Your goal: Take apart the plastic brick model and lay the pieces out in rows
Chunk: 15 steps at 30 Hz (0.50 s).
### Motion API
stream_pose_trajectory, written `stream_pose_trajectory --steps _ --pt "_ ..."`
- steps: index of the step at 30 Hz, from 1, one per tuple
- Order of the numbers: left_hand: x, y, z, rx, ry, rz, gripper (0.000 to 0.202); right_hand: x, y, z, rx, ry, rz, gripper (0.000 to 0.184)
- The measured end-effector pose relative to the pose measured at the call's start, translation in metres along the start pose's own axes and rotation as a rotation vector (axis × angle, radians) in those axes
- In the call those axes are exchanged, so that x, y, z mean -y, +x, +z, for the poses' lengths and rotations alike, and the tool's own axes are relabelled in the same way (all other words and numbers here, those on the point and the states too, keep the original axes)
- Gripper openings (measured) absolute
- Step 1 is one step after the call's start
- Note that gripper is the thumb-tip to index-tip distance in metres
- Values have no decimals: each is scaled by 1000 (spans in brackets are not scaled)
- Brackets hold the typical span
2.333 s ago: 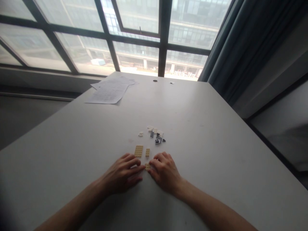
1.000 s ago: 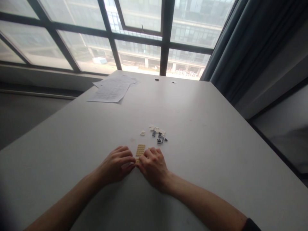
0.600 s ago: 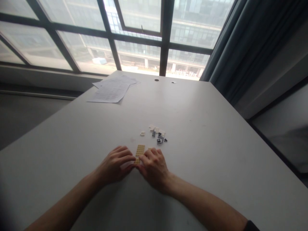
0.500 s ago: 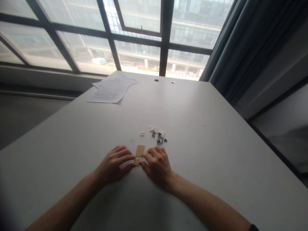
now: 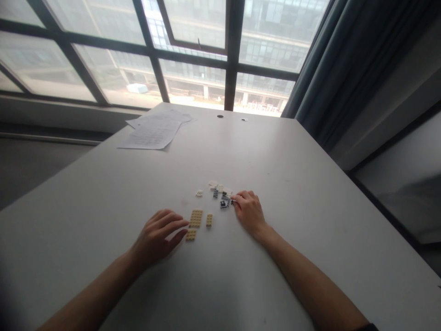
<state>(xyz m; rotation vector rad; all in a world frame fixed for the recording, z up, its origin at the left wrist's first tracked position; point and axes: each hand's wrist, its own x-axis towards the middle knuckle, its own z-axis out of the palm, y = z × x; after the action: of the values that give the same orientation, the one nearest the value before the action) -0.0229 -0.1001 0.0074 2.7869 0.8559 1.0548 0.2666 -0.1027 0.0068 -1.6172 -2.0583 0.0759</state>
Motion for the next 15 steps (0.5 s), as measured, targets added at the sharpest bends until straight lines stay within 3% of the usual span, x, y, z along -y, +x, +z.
stream_pose_trajectory --steps 5,15 --pt "-1 1 -1 1 -17 4 13 -5 15 0 97 -7 -104 33" --pt "-1 1 0 -4 -16 -2 12 -27 19 -3 27 13 65 12"
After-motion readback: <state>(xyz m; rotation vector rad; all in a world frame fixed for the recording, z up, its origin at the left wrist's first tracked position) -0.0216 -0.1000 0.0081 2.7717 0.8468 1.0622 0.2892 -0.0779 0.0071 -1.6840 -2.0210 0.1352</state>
